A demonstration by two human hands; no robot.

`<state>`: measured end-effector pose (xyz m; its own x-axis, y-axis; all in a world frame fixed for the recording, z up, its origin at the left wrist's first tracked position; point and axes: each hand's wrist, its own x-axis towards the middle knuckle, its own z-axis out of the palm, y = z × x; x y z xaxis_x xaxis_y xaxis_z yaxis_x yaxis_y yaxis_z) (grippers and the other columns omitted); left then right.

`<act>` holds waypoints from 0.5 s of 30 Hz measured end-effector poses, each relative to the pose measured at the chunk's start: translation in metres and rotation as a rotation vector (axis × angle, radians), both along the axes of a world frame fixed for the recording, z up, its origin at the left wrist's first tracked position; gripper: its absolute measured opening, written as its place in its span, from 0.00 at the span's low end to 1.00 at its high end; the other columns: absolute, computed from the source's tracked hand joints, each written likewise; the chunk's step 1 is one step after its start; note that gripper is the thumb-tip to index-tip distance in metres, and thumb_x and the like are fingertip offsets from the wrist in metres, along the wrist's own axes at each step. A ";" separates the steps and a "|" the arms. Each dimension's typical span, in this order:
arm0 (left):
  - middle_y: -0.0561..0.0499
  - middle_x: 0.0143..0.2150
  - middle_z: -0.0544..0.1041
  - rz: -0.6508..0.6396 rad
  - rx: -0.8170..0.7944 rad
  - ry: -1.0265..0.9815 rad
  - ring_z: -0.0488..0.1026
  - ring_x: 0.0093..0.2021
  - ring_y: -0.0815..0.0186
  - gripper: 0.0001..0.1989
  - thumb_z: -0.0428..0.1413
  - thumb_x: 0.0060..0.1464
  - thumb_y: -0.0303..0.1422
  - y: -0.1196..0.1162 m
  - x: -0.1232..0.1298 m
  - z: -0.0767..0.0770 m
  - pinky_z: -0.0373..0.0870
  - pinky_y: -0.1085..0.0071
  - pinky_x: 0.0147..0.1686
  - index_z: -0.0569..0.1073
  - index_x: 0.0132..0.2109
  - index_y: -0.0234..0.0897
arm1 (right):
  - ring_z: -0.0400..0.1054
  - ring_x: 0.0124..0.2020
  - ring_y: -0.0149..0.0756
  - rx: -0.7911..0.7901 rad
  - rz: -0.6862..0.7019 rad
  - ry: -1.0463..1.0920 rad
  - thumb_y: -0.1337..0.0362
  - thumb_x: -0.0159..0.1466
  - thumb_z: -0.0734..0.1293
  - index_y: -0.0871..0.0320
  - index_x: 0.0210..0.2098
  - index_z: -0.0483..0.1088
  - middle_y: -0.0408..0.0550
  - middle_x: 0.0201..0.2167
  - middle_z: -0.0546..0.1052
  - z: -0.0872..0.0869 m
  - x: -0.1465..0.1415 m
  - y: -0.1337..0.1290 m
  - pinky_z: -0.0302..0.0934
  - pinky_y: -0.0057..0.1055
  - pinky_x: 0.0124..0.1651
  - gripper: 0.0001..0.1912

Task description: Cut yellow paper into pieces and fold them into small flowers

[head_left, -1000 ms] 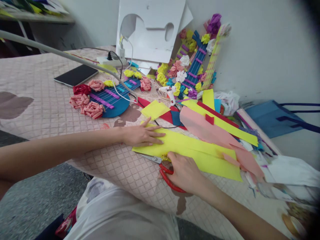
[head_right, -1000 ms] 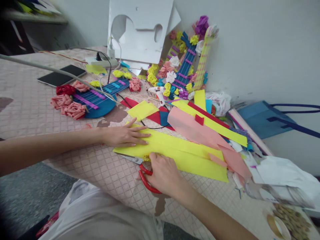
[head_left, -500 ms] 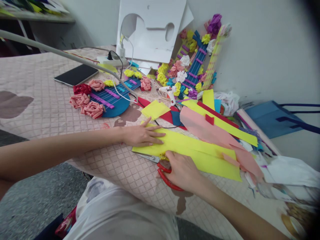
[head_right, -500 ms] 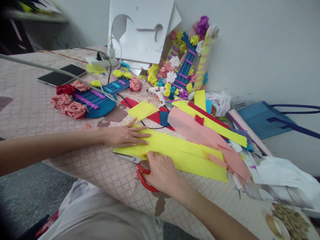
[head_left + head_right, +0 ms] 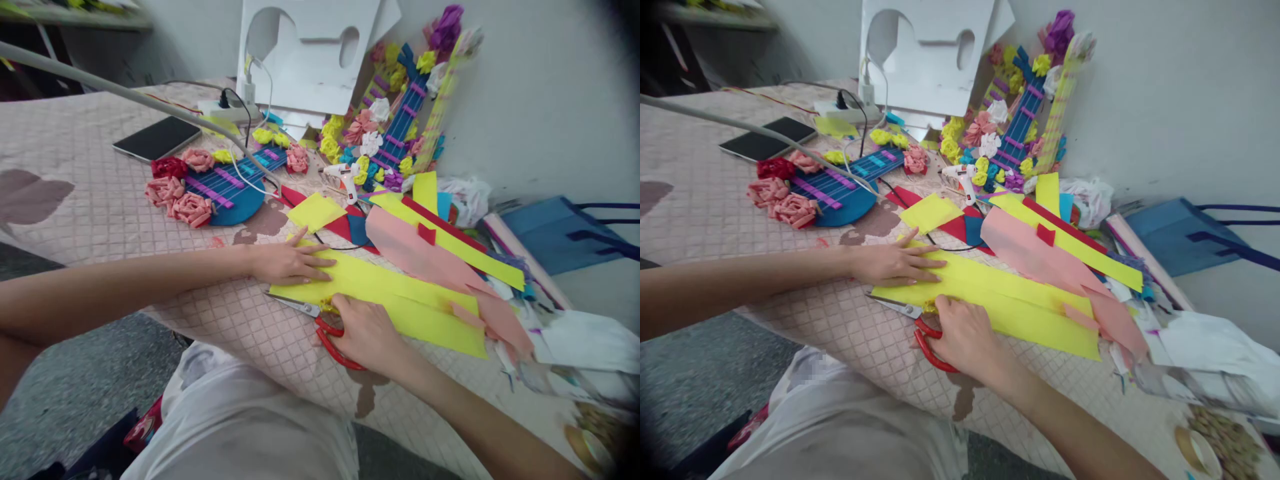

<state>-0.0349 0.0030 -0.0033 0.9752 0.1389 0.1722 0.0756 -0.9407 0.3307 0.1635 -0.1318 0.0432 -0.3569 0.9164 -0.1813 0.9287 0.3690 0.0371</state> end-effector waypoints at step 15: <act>0.54 0.69 0.51 0.020 -0.064 0.036 0.39 0.69 0.55 0.22 0.41 0.65 0.34 0.000 -0.001 0.000 0.16 0.47 0.61 0.56 0.65 0.51 | 0.72 0.30 0.43 0.025 0.029 0.057 0.46 0.55 0.68 0.57 0.32 0.64 0.47 0.27 0.76 -0.005 0.016 -0.021 0.52 0.32 0.29 0.21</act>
<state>-0.0362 0.0034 -0.0031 0.9775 0.1679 0.1274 0.1069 -0.9158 0.3872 0.1800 -0.1523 0.0386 -0.3920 0.9097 -0.1370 0.9187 0.3950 -0.0057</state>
